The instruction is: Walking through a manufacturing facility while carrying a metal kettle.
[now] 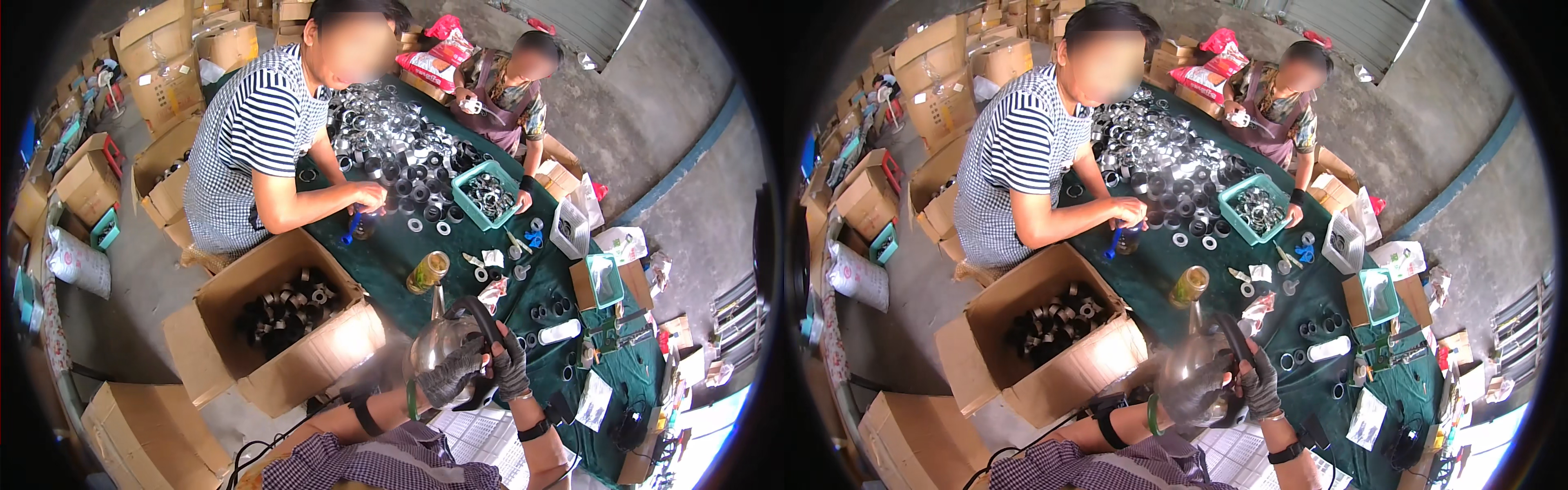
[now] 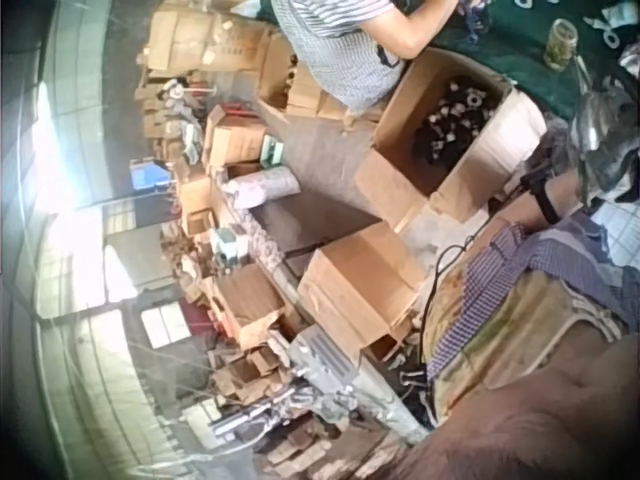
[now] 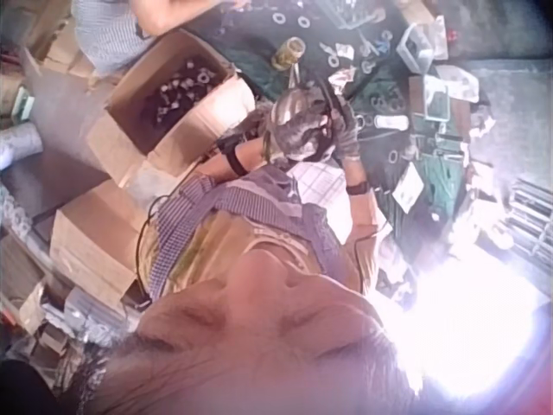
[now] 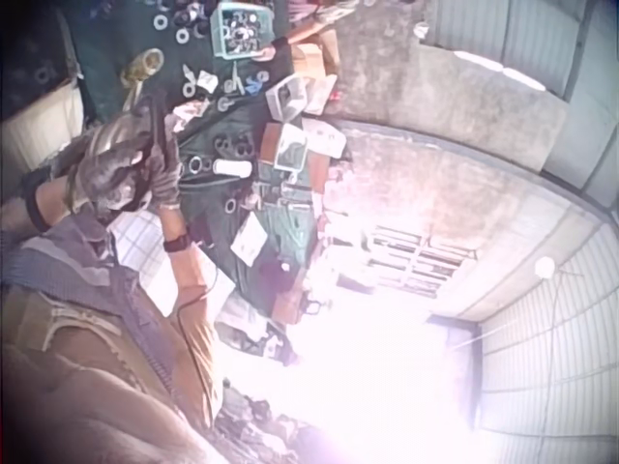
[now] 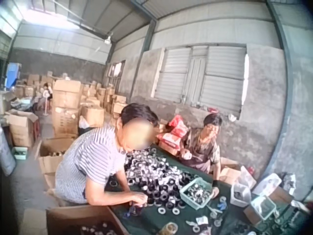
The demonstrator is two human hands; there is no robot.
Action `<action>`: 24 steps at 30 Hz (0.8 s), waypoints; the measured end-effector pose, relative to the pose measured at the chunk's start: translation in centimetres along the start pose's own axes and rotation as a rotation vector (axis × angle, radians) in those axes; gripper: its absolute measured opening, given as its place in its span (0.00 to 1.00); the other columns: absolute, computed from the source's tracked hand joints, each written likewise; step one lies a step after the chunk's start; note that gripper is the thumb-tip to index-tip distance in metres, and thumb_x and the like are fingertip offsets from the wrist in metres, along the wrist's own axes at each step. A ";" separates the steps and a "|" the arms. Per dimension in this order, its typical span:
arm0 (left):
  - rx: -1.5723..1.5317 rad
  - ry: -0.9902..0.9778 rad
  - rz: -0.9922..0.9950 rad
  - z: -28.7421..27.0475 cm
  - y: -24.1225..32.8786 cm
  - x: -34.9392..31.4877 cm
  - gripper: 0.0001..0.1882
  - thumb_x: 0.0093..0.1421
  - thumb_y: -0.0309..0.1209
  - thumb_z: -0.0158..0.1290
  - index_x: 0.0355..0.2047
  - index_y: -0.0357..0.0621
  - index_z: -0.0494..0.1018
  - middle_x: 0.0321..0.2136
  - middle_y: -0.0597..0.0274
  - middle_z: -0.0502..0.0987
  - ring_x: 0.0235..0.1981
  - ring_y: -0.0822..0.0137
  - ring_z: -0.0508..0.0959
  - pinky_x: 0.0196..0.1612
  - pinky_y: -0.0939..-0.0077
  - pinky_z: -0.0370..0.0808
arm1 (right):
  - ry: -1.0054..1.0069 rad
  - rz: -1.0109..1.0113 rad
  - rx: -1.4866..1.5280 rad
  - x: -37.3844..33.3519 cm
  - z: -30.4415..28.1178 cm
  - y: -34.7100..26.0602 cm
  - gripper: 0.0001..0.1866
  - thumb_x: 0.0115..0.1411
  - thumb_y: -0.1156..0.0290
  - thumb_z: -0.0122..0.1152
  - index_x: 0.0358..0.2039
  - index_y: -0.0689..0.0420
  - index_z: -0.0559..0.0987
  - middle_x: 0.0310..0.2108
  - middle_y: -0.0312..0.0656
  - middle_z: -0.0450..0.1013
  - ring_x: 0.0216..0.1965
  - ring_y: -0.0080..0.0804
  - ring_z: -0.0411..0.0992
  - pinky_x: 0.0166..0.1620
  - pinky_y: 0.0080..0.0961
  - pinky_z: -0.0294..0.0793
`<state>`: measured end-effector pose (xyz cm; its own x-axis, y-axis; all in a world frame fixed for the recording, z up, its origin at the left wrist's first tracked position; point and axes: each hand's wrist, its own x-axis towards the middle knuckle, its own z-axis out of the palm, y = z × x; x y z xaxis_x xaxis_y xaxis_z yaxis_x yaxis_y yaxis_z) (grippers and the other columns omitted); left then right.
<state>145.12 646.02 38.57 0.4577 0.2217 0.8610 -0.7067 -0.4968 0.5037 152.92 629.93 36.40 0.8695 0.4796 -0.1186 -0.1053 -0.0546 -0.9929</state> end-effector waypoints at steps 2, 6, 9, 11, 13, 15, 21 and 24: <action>-1.240 0.150 -1.015 0.5 1.3 -1.5 0.21 0.53 0.25 0.56 0.48 0.37 0.66 0.41 0.54 0.74 0.36 0.66 0.77 0.35 0.76 0.75 | 0.011 -0.001 -0.027 -0.5 0.4 -0.1 0.28 0.59 0.61 0.57 0.57 0.55 0.63 0.22 0.32 0.68 0.14 0.15 0.62 0.15 0.13 0.61; -1.333 0.183 -1.005 1.2 1.6 -3.2 0.20 0.54 0.24 0.55 0.47 0.30 0.64 0.38 0.55 0.74 0.34 0.69 0.76 0.34 0.78 0.75 | -0.003 0.000 -0.039 -1.5 0.3 0.5 0.28 0.59 0.60 0.57 0.57 0.54 0.63 0.19 0.31 0.65 0.14 0.16 0.62 0.15 0.14 0.60; -1.341 0.167 -1.070 0.2 2.8 -2.4 0.18 0.54 0.30 0.57 0.45 0.40 0.67 0.32 0.66 0.72 0.31 0.74 0.73 0.32 0.83 0.71 | -0.018 0.019 -0.039 -2.2 0.6 0.5 0.28 0.59 0.58 0.57 0.57 0.53 0.63 0.18 0.31 0.64 0.14 0.16 0.61 0.15 0.14 0.60; -1.372 0.170 -1.130 0.1 3.3 -3.1 0.17 0.54 0.29 0.57 0.44 0.41 0.68 0.31 0.66 0.72 0.31 0.74 0.73 0.33 0.83 0.71 | -0.020 0.012 -0.051 -2.7 0.8 0.7 0.27 0.59 0.60 0.56 0.56 0.57 0.65 0.26 0.32 0.71 0.14 0.15 0.62 0.17 0.13 0.61; -1.402 0.184 -1.149 0.4 3.1 -4.2 0.16 0.55 0.29 0.57 0.43 0.42 0.68 0.31 0.66 0.72 0.31 0.75 0.73 0.33 0.83 0.72 | -0.034 0.010 -0.048 -3.0 1.0 0.9 0.27 0.59 0.61 0.55 0.56 0.56 0.64 0.26 0.33 0.71 0.14 0.15 0.62 0.16 0.13 0.62; -1.436 0.197 -1.172 0.3 3.3 -4.5 0.16 0.55 0.29 0.57 0.42 0.43 0.68 0.31 0.67 0.72 0.31 0.75 0.73 0.33 0.83 0.72 | -0.044 0.010 -0.046 -3.1 1.1 1.1 0.26 0.59 0.61 0.55 0.56 0.56 0.64 0.26 0.33 0.71 0.14 0.16 0.62 0.16 0.13 0.62; -1.467 0.239 -1.151 -1.0 4.7 -4.2 0.14 0.55 0.28 0.57 0.41 0.44 0.68 0.31 0.67 0.72 0.32 0.74 0.72 0.34 0.82 0.72 | -0.059 -0.044 -0.057 -3.5 1.9 1.6 0.28 0.58 0.60 0.58 0.57 0.53 0.64 0.24 0.31 0.67 0.16 0.15 0.63 0.17 0.13 0.62; -1.463 0.240 -1.153 -1.6 4.9 -4.6 0.14 0.55 0.28 0.57 0.41 0.44 0.68 0.31 0.67 0.72 0.32 0.75 0.72 0.35 0.82 0.72 | -0.080 -0.077 -0.091 -3.8 2.6 1.3 0.28 0.58 0.60 0.58 0.57 0.53 0.64 0.25 0.31 0.67 0.16 0.15 0.63 0.17 0.13 0.62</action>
<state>138.70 643.91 37.19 0.9988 0.0426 0.0242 -0.0480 0.9495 0.3100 148.23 630.29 35.53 0.8319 0.5531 -0.0451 0.0074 -0.0923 -0.9957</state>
